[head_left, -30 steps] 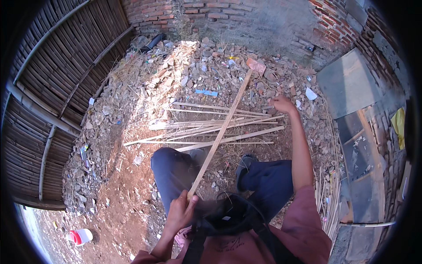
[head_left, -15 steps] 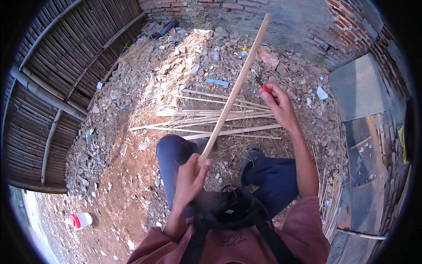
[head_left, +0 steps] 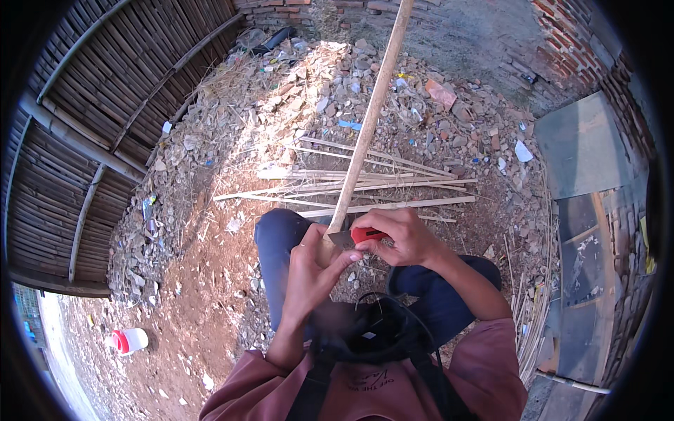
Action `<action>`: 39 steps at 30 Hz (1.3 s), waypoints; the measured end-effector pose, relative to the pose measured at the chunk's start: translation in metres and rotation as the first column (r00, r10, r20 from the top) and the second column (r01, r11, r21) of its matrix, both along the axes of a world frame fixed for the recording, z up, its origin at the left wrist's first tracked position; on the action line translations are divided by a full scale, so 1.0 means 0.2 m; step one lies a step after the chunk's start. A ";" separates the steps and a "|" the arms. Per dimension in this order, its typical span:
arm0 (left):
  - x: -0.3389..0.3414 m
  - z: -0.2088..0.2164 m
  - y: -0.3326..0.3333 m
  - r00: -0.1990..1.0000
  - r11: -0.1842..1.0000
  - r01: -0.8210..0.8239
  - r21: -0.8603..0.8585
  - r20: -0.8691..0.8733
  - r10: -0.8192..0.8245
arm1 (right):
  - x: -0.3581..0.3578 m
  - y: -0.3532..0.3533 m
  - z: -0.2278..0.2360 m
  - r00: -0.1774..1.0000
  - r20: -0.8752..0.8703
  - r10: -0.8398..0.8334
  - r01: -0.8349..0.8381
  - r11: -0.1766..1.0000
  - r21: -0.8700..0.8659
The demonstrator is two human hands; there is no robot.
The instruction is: The person shaves thin layers off a bamboo stick using a small knife while holding the stick in their other hand.
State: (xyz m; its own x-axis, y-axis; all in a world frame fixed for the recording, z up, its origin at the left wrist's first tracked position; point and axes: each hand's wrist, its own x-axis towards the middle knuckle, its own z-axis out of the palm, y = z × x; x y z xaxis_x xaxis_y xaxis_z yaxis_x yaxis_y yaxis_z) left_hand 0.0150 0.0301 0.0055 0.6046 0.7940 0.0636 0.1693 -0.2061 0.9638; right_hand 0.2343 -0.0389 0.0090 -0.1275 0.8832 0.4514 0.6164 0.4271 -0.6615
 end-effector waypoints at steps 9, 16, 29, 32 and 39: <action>-0.01 0.01 -0.01 1.000 0.994 0.022 -0.107 -0.007 -0.023 | -0.02 0.01 -0.04 1.000 0.005 0.024 -0.025 0.999 0.032; 0.02 -0.03 -0.01 0.996 0.999 0.017 -0.036 0.086 -0.014 | -0.02 0.01 -0.05 1.000 -0.029 0.003 -0.002 0.999 0.042; 0.05 0.02 0.01 0.998 0.979 0.002 -0.202 0.057 0.010 | -0.05 0.03 -0.09 0.989 -0.014 -0.145 0.145 0.977 0.156; 0.05 0.02 0.01 0.998 0.976 -0.006 -0.217 0.057 0.019 | -0.06 0.03 -0.09 0.987 0.004 -0.164 0.161 0.976 0.148; 0.06 -0.02 0.02 0.978 0.969 0.058 -0.240 0.208 -0.007 | -0.09 0.01 -0.09 0.976 0.052 -0.212 0.201 0.965 0.167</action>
